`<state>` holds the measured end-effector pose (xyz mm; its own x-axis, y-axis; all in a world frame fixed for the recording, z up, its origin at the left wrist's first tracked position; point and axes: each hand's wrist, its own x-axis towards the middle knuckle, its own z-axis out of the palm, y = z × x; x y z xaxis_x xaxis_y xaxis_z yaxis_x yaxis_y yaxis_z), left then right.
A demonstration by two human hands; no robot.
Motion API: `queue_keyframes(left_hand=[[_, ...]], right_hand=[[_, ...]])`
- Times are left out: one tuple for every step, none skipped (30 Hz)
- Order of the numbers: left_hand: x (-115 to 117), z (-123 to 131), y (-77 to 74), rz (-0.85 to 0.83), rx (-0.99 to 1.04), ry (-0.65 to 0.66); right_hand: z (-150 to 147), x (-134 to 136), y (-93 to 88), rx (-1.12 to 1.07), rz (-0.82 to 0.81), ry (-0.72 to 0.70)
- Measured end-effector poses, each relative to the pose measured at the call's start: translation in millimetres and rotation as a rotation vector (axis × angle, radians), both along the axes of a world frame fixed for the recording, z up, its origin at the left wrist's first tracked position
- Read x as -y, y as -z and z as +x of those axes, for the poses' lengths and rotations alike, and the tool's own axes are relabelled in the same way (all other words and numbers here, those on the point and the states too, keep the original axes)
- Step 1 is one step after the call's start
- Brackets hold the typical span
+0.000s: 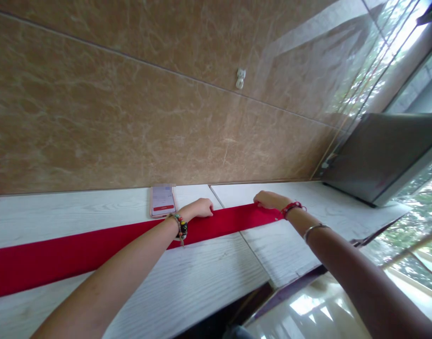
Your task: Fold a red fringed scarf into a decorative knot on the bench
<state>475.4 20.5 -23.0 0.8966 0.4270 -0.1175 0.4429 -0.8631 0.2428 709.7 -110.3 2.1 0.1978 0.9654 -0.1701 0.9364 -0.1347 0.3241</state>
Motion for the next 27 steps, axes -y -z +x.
queue_keyframes(left_hand=[[0, 1, -1.8, -0.006, -0.017, -0.006], [0, 2, -3.4, -0.01, -0.028, -0.011], [1, 2, -4.9, -0.014, -0.035, -0.015], [1, 3, -6.1, -0.016, -0.037, -0.019], [1, 4, -7.1, -0.018, -0.036, -0.022], [1, 5, -7.9, -0.02, -0.034, -0.024], [1, 5, -8.5, -0.022, -0.033, -0.023], [1, 6, -9.0, -0.026, -0.035, -0.022], [1, 7, -9.2, -0.029, -0.039, -0.021], [1, 8, -9.4, -0.034, -0.044, -0.02], [2, 9, -9.6, -0.038, -0.047, -0.02], [2, 9, -9.7, -0.041, -0.05, -0.021], [3, 10, -9.8, -0.043, -0.051, -0.022], [3, 10, -9.7, -0.043, -0.051, -0.024], [4, 10, -9.4, -0.04, -0.05, -0.024], [4, 10, -8.6, -0.034, -0.046, -0.023], [5, 9, -7.3, -0.024, -0.036, -0.022], [6, 8, -5.4, -0.009, -0.019, -0.021], [8, 6, -3.0, 0.009, 0.006, -0.021], [9, 4, -0.3, 0.027, 0.035, -0.022], [11, 2, 2.7, 0.044, 0.066, -0.027], [14, -1, 5.6, 0.059, 0.095, -0.033], [16, -3, 8.3, 0.07, 0.119, -0.041], [18, -4, 10.4, 0.078, 0.139, -0.049], [21, -6, 12.0, 0.084, 0.156, -0.056], [23, -7, 13.1, 0.088, 0.171, -0.062], [25, -8, 13.6, 0.091, 0.184, -0.065]], right_hand=[[-1, 0, -0.3, 0.006, -0.003, -0.001], [-2, 0, -0.4, 0.01, -0.006, -0.004], [-2, 1, -0.5, 0.011, -0.007, -0.004], [-3, 2, -0.5, 0.011, -0.005, -0.004], [-3, 2, -0.5, 0.011, -0.003, -0.004], [-3, 3, -0.6, 0.012, 0.001, -0.003], [-2, 4, -0.9, 0.013, 0.006, -0.002], [-3, 4, -1.2, 0.014, 0.009, -0.001], [-4, 3, -1.7, 0.014, 0.009, 0.0], [-6, 2, -2.1, 0.009, 0.005, -0.002], [-9, 0, -2.3, -0.003, -0.005, -0.011], [-14, -3, -2.3, -0.02, -0.018, -0.027], [-20, -7, -1.9, -0.041, -0.03, -0.047], [-27, -12, -1.1, -0.078, -0.037, -0.085], [-35, -18, 0.2, -0.127, -0.037, -0.137], [-44, -24, 1.8, -0.181, -0.033, -0.197], [-52, -29, 3.6, -0.235, -0.027, -0.256], [-60, -34, 5.4, -0.281, -0.023, -0.308], [-66, -38, 7.1, -0.316, -0.025, -0.347], [-72, -41, 8.5, -0.333, -0.026, -0.368], [-75, -43, 9.8, -0.333, -0.024, -0.373], [-78, -43, 10.9, -0.332, -0.011, -0.38], [-80, -42, 12.1, -0.325, 0.013, -0.386], [-81, -40, 13.5, -0.311, 0.043, -0.387], [-82, -38, 15.1, -0.294, 0.078, -0.384], [-82, -35, 17.0, -0.277, 0.118, -0.379], [-83, -31, 19.2, -0.264, 0.156, -0.371]])
